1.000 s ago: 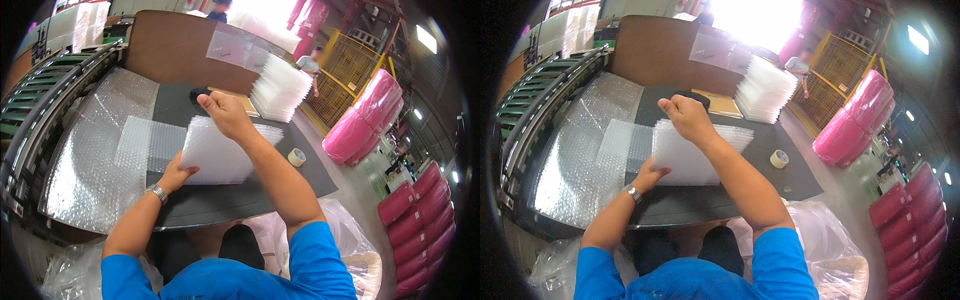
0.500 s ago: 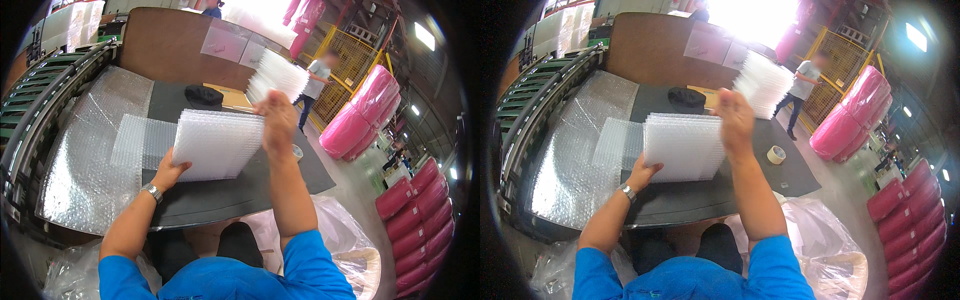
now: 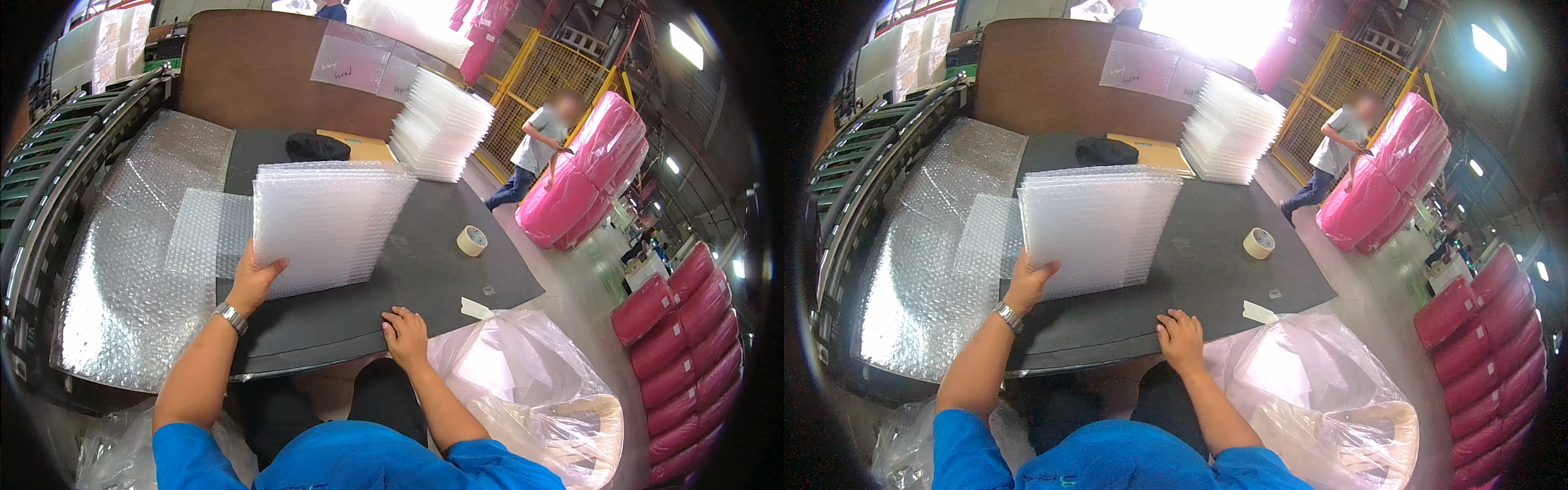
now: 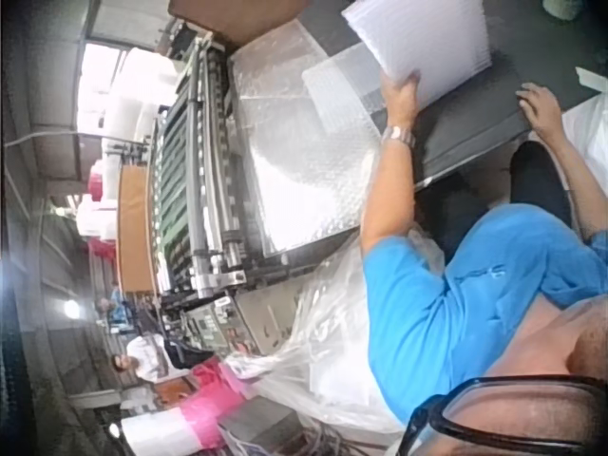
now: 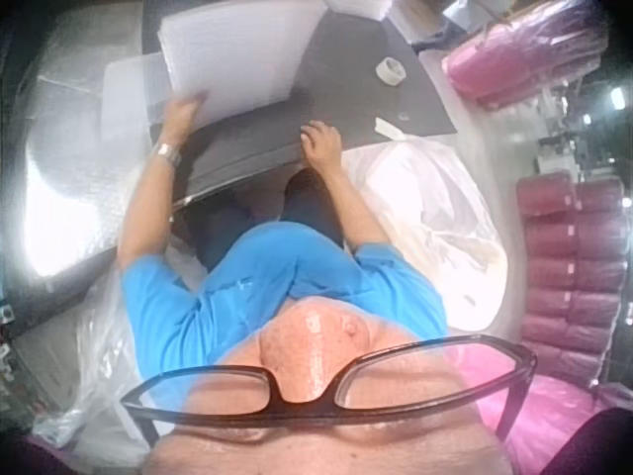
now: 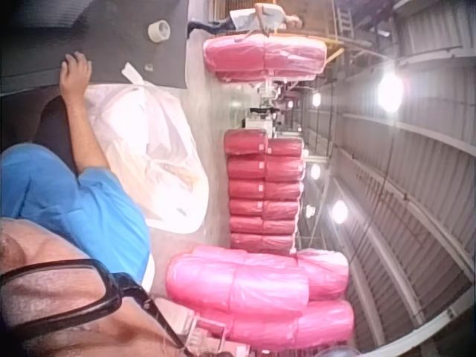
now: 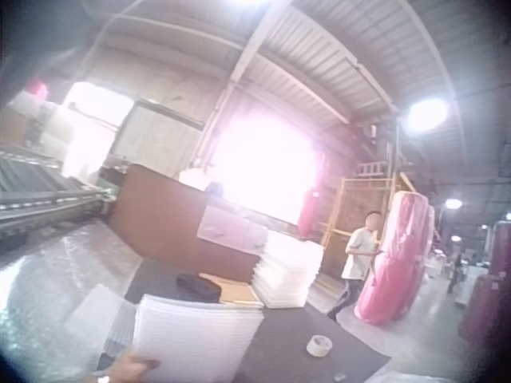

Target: The person repeatedly picks up sheets of bubble wrap from a table, separates them, and stacks them into neat piles. They occasionally adjust the alignment of the stacks and move them to different positions on the table.

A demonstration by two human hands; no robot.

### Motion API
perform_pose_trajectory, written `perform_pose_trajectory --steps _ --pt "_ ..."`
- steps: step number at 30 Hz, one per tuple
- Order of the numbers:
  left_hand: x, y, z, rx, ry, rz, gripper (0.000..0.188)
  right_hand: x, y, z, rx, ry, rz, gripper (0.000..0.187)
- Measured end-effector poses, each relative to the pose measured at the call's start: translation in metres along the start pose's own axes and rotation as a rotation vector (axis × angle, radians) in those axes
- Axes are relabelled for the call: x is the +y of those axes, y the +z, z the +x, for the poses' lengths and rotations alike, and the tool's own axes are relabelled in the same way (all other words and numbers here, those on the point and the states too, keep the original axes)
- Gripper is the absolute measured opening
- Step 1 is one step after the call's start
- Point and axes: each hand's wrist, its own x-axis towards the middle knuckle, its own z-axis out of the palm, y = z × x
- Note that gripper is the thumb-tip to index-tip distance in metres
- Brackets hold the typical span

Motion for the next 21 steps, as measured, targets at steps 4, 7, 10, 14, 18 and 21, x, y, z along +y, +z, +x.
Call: perform_pose_trajectory --steps 4,7,10,14,18,21 --pt "-0.001 0.001 0.001 0.002 0.028 0.011 0.051 -0.001 0.001 -0.001 -0.012 0.088 0.094 0.022" --pt "-0.002 0.002 -0.001 0.047 0.007 -0.109 0.053 0.000 0.000 -0.002 -0.001 0.079 0.084 0.021" --pt "0.010 0.002 0.001 0.156 -0.104 -0.390 0.053 0.000 0.000 -0.003 0.008 0.085 0.076 0.021" --pt "0.015 -0.013 0.009 0.259 -0.227 -0.684 0.051 0.004 0.004 -0.004 0.021 0.078 0.072 0.020" --pt "0.016 -0.024 0.013 0.330 -0.287 -0.787 0.049 0.001 0.003 -0.004 0.026 0.098 0.068 0.020" --pt "0.017 -0.025 0.013 0.357 -0.304 -0.816 0.050 0.002 0.003 -0.004 0.031 0.083 0.072 0.019"
